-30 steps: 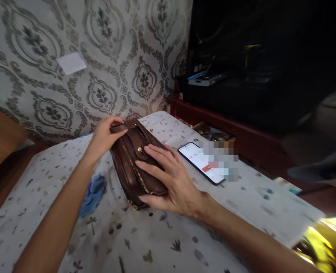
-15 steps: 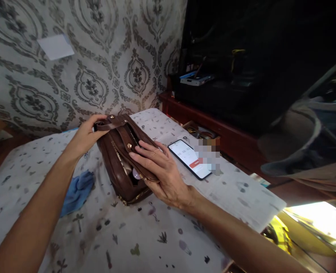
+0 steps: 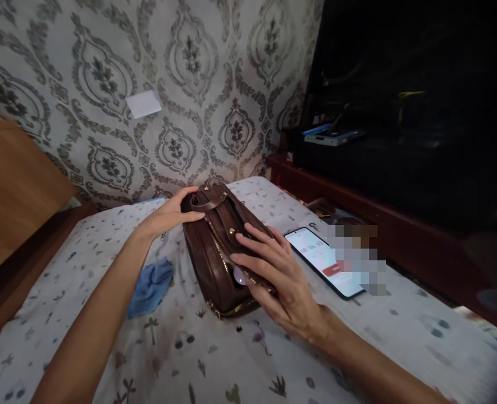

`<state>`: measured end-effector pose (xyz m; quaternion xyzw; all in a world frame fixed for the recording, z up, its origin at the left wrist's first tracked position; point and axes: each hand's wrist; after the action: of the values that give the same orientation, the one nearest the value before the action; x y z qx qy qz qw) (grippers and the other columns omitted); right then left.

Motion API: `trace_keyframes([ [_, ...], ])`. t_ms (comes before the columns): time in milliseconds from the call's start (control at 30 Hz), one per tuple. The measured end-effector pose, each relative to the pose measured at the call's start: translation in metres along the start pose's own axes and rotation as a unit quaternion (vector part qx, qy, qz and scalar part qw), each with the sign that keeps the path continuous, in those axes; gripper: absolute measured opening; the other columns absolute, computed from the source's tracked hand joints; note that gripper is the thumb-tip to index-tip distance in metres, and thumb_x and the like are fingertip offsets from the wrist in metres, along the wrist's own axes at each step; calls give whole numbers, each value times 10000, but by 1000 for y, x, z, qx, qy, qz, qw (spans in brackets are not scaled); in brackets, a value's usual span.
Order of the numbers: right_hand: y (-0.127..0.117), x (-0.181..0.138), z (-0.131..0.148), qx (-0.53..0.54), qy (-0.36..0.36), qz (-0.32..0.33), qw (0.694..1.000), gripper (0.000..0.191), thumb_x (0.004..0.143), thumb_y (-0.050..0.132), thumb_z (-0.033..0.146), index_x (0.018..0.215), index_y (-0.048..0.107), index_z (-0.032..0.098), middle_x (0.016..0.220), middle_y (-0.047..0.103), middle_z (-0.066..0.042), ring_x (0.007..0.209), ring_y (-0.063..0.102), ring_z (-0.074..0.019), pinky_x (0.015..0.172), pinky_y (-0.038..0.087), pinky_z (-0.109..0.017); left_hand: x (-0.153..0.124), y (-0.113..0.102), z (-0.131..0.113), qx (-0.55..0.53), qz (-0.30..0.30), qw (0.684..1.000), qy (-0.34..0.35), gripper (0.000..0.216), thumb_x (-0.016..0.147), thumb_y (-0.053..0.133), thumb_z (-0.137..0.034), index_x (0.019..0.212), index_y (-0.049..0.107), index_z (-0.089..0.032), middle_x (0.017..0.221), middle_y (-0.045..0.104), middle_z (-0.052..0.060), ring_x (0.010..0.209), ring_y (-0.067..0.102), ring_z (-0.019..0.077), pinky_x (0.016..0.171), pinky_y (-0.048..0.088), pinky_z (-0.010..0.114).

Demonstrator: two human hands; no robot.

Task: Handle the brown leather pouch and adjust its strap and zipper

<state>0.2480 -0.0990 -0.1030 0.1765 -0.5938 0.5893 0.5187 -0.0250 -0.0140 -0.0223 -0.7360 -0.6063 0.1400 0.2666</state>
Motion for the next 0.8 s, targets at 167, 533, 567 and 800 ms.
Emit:
trace_keyframes([
  [167, 1, 0, 6, -4, -5, -13, 1000, 349, 874, 544, 178, 1190, 679, 238, 1313, 732, -101, 1398, 573, -297, 1221, 324, -594, 0, -4, 5, 68, -11, 998, -11, 830, 704, 820, -559, 1452, 536, -338, 1542, 540, 78, 1379, 542, 344, 1010, 565, 407],
  [533, 10, -4, 6, -35, 18, -13, 999, 236, 960, 661, 417, 1108, 749, 257, 1240, 767, -87, 1343, 615, -273, 1251, 276, -573, 7, 8, 7, 99, -167, 977, 87, 495, 830, 590, -660, 999, 766, -230, 978, 767, 28, 1047, 658, 287, 1020, 510, 393],
  [567, 10, -4, 6, -35, 17, -19, 999, 221, 962, 665, 406, 1096, 753, 255, 1232, 771, -82, 1334, 622, -264, 1254, 275, -565, 8, 11, 5, 109, -186, 972, 90, 453, 831, 594, -631, 958, 763, -231, 930, 760, 19, 996, 661, 273, 974, 521, 379],
  [800, 15, -5, 7, -60, 9, -25, 998, 201, 995, 633, 405, 1098, 758, 286, 1227, 773, -53, 1276, 659, -236, 1272, 248, -562, 6, 30, -10, 152, -278, 945, 79, 375, 858, 544, -530, 821, 729, -207, 699, 660, -2, 763, 612, 219, 716, 453, 346],
])
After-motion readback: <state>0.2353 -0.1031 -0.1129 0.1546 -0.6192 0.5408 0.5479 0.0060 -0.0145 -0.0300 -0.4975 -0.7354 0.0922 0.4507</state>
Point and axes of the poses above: each hand's wrist, its own x-axis towards the middle knuckle, its own y-axis out of the palm, z = x × y
